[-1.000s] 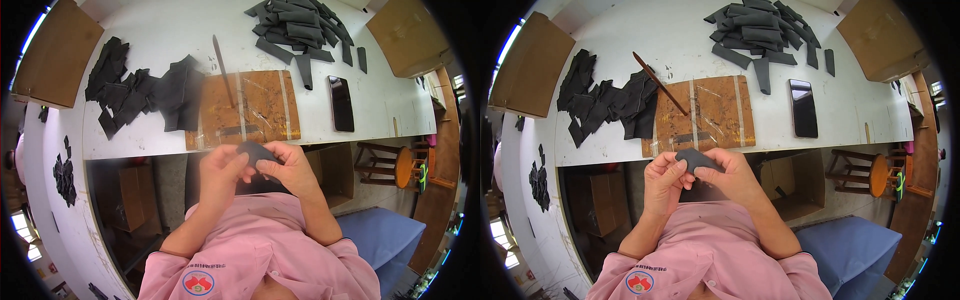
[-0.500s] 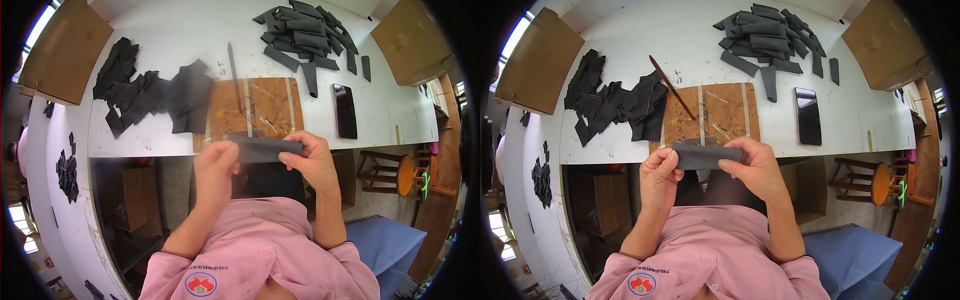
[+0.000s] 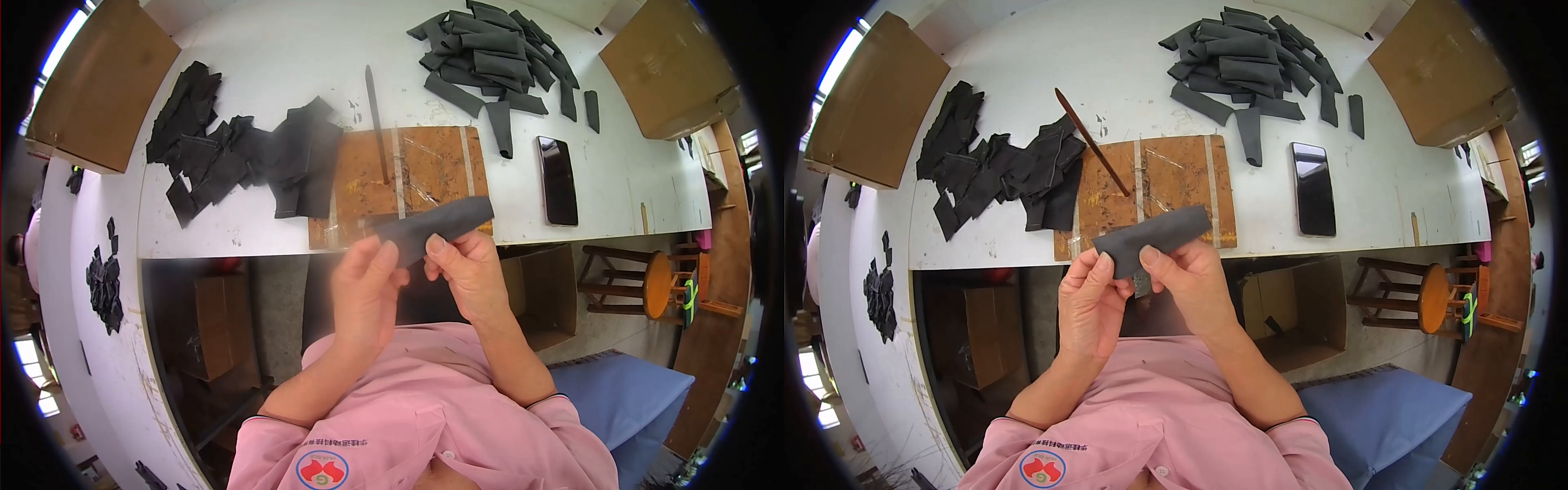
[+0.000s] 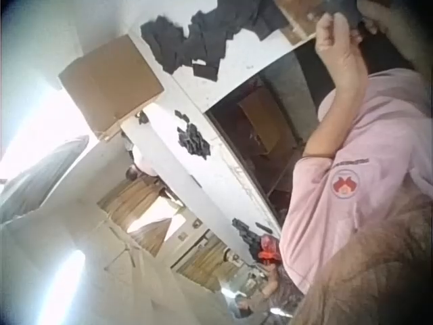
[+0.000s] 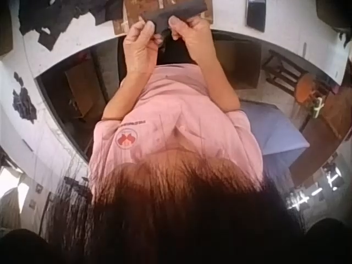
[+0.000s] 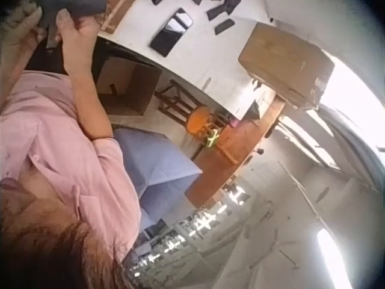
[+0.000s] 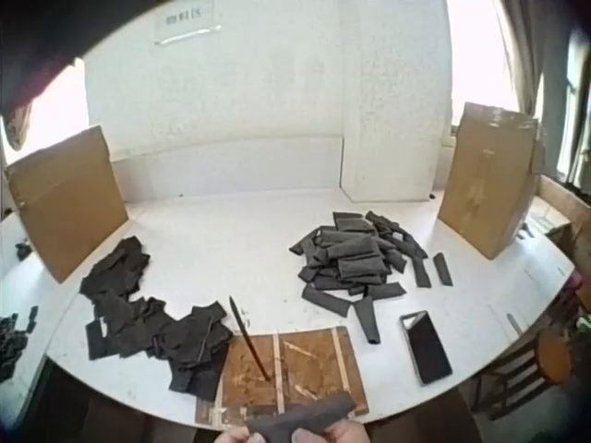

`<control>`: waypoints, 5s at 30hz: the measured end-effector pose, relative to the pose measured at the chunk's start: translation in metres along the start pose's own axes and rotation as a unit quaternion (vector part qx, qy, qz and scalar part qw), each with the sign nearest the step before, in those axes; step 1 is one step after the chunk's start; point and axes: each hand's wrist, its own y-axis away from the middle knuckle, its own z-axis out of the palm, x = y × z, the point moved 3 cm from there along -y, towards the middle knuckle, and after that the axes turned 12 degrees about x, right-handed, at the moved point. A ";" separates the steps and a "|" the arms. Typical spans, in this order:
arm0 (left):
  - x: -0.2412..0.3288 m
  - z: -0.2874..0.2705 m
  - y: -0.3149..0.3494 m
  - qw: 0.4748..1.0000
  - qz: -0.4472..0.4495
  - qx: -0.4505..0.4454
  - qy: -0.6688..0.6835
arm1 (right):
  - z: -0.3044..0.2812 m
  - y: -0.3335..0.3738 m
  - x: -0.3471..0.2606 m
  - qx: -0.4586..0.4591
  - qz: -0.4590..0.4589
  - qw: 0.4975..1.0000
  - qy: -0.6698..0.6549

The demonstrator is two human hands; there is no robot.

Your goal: Inspecting and preparing small black rubber or foam strips at a workshop desk.

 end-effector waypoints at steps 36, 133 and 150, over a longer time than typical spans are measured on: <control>-0.010 0.003 0.000 0.998 0.007 -0.055 0.006 | 0.028 0.012 0.000 0.070 -0.465 0.808 0.354; -0.031 0.000 -0.003 0.992 -0.006 -0.090 -0.087 | -0.001 0.011 0.020 0.152 -0.347 0.890 0.254; -0.038 -0.001 -0.008 0.988 0.018 -0.092 -0.119 | -0.004 0.016 0.023 0.164 -0.362 0.866 0.302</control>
